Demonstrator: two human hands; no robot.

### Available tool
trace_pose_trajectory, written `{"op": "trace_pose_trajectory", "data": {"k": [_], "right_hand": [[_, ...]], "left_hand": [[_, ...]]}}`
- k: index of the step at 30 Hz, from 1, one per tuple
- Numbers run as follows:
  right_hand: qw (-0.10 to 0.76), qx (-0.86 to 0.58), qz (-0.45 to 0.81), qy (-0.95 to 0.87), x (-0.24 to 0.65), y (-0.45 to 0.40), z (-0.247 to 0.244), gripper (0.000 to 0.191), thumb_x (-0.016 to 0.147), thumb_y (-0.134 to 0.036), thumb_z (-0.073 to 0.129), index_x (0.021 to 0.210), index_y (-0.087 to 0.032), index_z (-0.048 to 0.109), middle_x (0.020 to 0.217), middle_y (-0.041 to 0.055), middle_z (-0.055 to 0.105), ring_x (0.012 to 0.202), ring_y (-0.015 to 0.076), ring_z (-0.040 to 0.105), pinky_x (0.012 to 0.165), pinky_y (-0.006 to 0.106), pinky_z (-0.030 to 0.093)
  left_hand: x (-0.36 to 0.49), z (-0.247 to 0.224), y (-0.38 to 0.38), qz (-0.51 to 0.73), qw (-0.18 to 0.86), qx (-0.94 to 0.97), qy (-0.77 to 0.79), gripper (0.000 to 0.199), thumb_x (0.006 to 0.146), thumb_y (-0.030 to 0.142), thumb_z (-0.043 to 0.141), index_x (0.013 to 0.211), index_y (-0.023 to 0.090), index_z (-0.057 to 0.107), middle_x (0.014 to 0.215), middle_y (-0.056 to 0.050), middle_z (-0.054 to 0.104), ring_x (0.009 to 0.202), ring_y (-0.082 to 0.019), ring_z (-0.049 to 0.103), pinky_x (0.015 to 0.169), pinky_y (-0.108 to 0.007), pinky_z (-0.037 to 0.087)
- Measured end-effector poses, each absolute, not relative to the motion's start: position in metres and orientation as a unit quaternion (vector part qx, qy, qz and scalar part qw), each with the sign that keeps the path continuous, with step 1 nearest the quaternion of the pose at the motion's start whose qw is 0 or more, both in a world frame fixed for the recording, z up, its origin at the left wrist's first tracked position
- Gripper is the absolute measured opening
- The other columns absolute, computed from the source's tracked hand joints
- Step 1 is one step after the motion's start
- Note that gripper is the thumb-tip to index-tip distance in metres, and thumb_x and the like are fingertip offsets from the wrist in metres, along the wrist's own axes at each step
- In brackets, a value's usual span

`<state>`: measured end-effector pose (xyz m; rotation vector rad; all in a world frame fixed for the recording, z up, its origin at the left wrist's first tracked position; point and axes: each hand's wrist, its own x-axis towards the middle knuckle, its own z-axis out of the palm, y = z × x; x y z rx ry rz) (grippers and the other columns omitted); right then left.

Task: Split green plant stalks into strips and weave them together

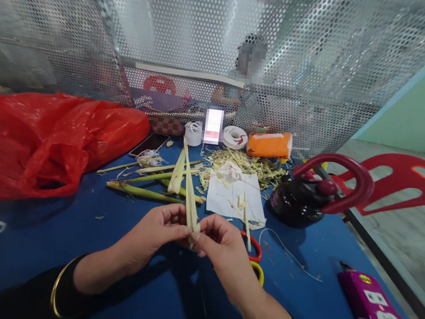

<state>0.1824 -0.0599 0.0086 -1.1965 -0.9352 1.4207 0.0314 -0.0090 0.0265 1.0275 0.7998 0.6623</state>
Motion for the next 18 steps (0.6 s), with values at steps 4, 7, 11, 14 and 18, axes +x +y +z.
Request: {"op": "trace_pose_trajectory", "data": {"k": [4,7,11,14,18], "right_hand": [[0.495,-0.520,0.559,-0.415,0.182,-0.058,0.010,0.033,0.064,-0.037,0.081,0.072,-0.018,0.055,0.060,-0.0055,0.055,0.056,0.0088,0.047,0.054,0.021,0.038],[0.485,-0.524,0.543,-0.443,0.183,-0.058,0.013,0.030,0.071,-0.039,0.074,0.072,-0.019,0.052,0.060,-0.0048,0.055,0.056,0.0103,0.049,0.055,0.023,0.038],[0.470,-0.548,0.479,-0.500,0.190,-0.059,0.019,0.020,0.081,-0.037,0.062,0.077,-0.020,0.053,0.063,-0.0033,0.054,0.057,0.0122,0.049,0.055,0.025,0.039],[0.439,-0.569,0.365,-0.592,0.195,-0.060,0.021,0.012,0.087,-0.030,0.055,0.078,-0.021,0.054,0.067,-0.0019,0.051,0.061,0.0140,0.048,0.056,0.026,0.037],[0.357,-0.559,0.266,-0.699,0.197,-0.061,0.019,0.012,0.090,-0.021,0.049,0.079,-0.021,0.052,0.077,0.0019,0.056,0.071,0.0170,0.051,0.064,0.028,0.039]], "left_hand": [[0.032,0.025,-0.007,0.304,0.743,0.463,0.376,0.026,0.062,0.021,0.078,0.084,0.012,0.065,0.076,-0.003,0.069,0.069,-0.014,0.064,0.069,-0.025,0.050],[0.031,0.023,-0.006,0.280,0.732,0.480,0.393,0.026,0.068,0.031,0.075,0.084,0.014,0.065,0.076,-0.003,0.069,0.067,-0.015,0.064,0.065,-0.026,0.049],[0.025,0.025,-0.010,0.308,0.509,0.650,0.473,0.040,0.083,0.047,0.058,0.056,0.017,0.055,0.049,0.001,0.054,0.048,-0.013,0.052,0.051,-0.025,0.039],[0.018,0.031,-0.013,0.377,0.256,0.791,0.409,0.032,0.086,0.040,0.058,0.063,0.018,0.062,0.061,-0.002,0.064,0.062,-0.016,0.058,0.064,-0.029,0.043],[0.016,0.037,-0.007,0.282,0.131,0.911,0.269,0.022,0.090,0.031,0.054,0.104,0.021,0.067,0.104,-0.007,0.071,0.107,-0.025,0.058,0.105,-0.042,0.027]]}}
